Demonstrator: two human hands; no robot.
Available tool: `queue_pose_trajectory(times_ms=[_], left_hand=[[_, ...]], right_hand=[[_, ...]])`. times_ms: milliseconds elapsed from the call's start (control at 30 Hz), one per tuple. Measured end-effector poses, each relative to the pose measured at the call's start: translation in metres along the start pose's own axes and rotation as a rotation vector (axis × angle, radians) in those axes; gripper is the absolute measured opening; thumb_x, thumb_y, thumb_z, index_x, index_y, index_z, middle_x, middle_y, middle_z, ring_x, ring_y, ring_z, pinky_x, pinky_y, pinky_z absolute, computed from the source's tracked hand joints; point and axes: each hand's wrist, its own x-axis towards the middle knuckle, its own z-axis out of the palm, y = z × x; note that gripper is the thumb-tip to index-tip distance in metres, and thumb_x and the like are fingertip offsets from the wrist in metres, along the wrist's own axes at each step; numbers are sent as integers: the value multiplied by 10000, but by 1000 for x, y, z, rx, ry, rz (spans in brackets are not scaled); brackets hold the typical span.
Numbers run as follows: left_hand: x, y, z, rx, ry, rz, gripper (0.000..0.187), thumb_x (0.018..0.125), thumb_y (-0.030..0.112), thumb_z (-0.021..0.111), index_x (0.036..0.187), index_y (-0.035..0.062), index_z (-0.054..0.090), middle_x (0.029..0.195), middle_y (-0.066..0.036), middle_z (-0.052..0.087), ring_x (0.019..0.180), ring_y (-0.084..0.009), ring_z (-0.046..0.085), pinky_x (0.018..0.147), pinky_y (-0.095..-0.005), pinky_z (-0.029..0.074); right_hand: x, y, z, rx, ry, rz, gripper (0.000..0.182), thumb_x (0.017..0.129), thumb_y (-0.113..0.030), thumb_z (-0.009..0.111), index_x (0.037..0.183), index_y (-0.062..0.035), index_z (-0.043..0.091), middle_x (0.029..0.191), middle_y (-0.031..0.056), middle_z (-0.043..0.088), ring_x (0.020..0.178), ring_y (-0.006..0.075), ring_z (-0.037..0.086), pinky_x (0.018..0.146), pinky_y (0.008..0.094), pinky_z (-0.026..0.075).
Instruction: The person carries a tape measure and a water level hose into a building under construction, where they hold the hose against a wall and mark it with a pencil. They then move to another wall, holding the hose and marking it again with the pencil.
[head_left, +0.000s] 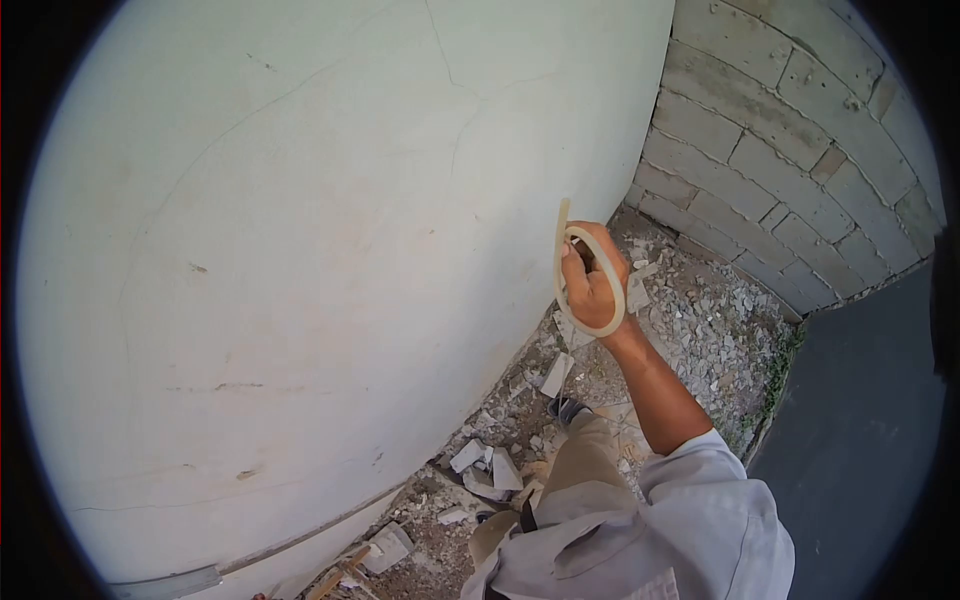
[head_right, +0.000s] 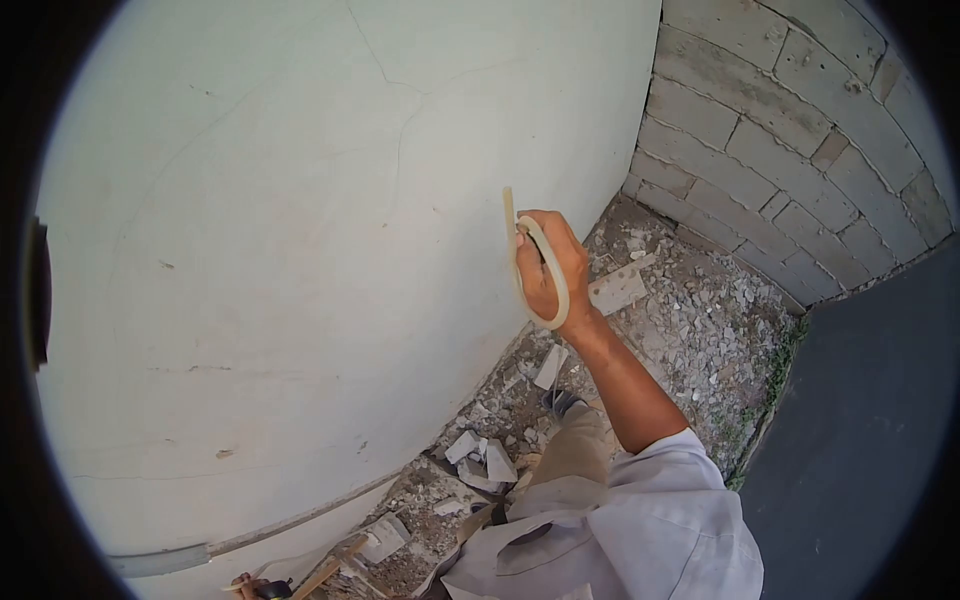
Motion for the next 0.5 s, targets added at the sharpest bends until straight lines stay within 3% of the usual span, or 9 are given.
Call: queue_pose_trajectory(times_ms=[100,167,233,300,367,433,500], left_hand=[[-41,38,47,-410,-532,157,300,913,225,634,1070,-31,636,860,-131,660,788,-219,642,644,-301,537],[-122,117,113,-132,-423,52,328,910,256,652,1155,38,661,862,-99,685,790,-225,672,677,-342,555],[-178,182,189,-348,-518,139,374,874,135,713,1180,-52,608,839,-108,608,652,-176,576,644,-293,523],[-209,208,236,-309,-634,203,636,880,108,755,1440,-22,485,838,-98,606,642,-150,551,631,-290,507],[-230,227,282,-179,-661,496,745,871,146,778,1520,-11,448,867,-82,598,698,-141,575,654,-258,513],[-241,241,311,-101,-775,637,817,849,185,816,1542,-7,428,851,-70,600,703,-148,578,646,-281,500],[-245,252,331,12,-793,930,723,840,301,848,1429,-12,570,819,-77,604,713,-158,580,639,-320,483]], right_hand=[[-38,-55,15,100,-193,22,219,929,40,619,1148,43,609,1013,171,642,806,262,685,681,375,550],[-56,-89,26,209,-307,26,247,911,55,623,1155,38,596,1065,197,634,868,332,693,727,397,566],[-76,-110,41,305,-382,-29,275,893,59,635,1161,37,579,1057,198,624,854,375,683,723,417,566],[-90,-127,50,317,-468,-105,270,881,38,655,1139,29,576,1021,184,600,839,377,671,701,428,572],[-101,-142,52,325,-569,-149,302,866,37,668,1157,25,587,1038,181,607,868,362,681,692,416,578],[-111,-150,52,348,-643,-191,320,855,27,676,1163,19,593,1044,172,607,878,351,684,680,415,581],[-116,-146,52,367,-682,-231,326,845,9,679,1159,10,592,1038,157,600,869,344,680,664,425,582]])
